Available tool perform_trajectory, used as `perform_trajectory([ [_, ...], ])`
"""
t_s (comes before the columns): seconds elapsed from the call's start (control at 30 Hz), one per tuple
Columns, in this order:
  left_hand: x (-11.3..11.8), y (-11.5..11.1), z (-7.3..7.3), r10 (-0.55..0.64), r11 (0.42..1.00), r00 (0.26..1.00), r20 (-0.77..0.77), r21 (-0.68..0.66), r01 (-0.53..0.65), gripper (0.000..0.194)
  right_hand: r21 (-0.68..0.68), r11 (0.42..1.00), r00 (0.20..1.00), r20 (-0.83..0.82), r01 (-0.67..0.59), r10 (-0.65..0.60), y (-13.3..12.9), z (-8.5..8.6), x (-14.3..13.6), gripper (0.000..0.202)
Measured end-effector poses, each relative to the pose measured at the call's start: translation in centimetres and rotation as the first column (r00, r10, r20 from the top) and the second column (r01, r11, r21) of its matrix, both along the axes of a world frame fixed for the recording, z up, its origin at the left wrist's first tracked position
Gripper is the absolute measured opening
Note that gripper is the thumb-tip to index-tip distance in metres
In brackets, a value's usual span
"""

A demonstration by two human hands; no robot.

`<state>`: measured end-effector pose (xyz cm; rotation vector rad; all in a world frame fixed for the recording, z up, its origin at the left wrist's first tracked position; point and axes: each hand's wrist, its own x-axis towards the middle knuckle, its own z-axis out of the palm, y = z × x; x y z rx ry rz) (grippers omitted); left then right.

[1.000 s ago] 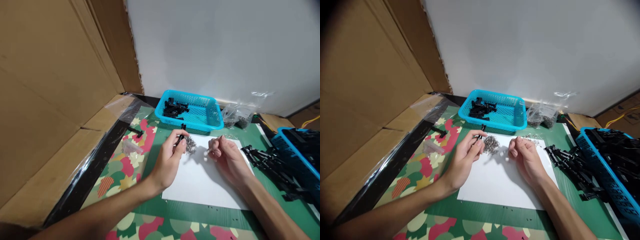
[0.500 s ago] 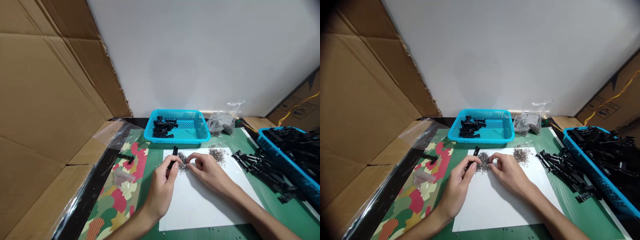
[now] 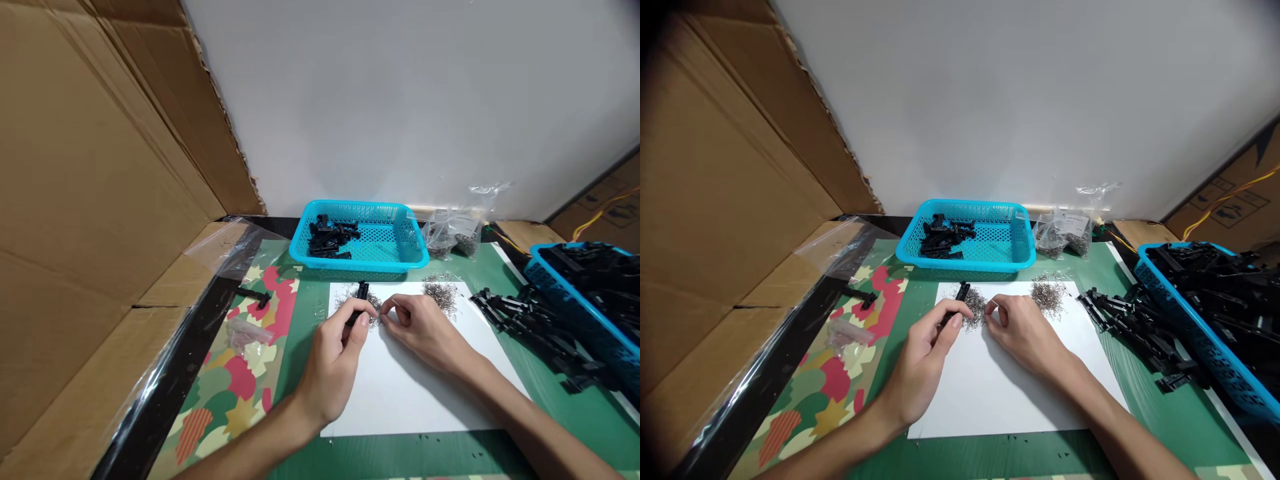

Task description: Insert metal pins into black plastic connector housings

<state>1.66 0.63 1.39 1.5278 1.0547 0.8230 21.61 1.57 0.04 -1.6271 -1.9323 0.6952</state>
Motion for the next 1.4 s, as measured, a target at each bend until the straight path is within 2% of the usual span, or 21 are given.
perform_trajectory([
  [0.13,0.0,0.1,0.0,-0.008,1.000,1.000,0.014,0.006,0.008,0.033,0.018,1.000,1.000,-0.021,0.013,-0.013,0.2,-0.2,0.2,0.016],
  [0.27,-0.1,0.4,0.0,-0.003,1.000,1.000,0.014,0.025,0.003,0.032,-0.020,1.000,0.996,-0.084,0.023,-0.025,0.3,-0.1,0.6,0.017],
  [0.53,-0.2,0.6,0.3,0.026,0.994,0.999,0.045,0.105,-0.030,0.028,-0.045,0.998,0.996,-0.085,0.033,-0.037,0.2,-0.1,1.4,0.022],
  [0.77,-0.1,0.0,0.7,-0.020,0.988,0.999,0.039,0.153,0.014,0.028,-0.017,0.997,0.996,-0.038,0.078,-0.079,0.1,-0.2,0.9,0.019],
  [0.9,0.0,-0.1,0.7,-0.031,0.988,0.999,0.045,0.153,0.023,0.028,-0.025,0.998,0.997,-0.045,0.064,-0.065,-0.2,-0.1,0.9,0.018],
  [1.07,-0.1,-0.2,0.8,-0.044,0.989,0.999,0.025,0.142,0.040,0.029,-0.057,0.998,0.972,-0.231,0.039,-0.051,-0.8,-0.1,1.7,0.025],
  [1.27,0.1,-0.1,1.1,-0.101,0.971,0.994,-0.036,0.216,0.107,0.026,-0.083,0.996,0.827,-0.562,-0.031,-0.021,-1.8,0.1,2.3,0.029],
  [1.4,0.2,-0.1,1.2,-0.146,0.987,0.989,0.031,0.072,0.144,0.028,-0.073,0.994,0.791,-0.611,-0.079,0.018,-2.3,0.6,2.1,0.027],
])
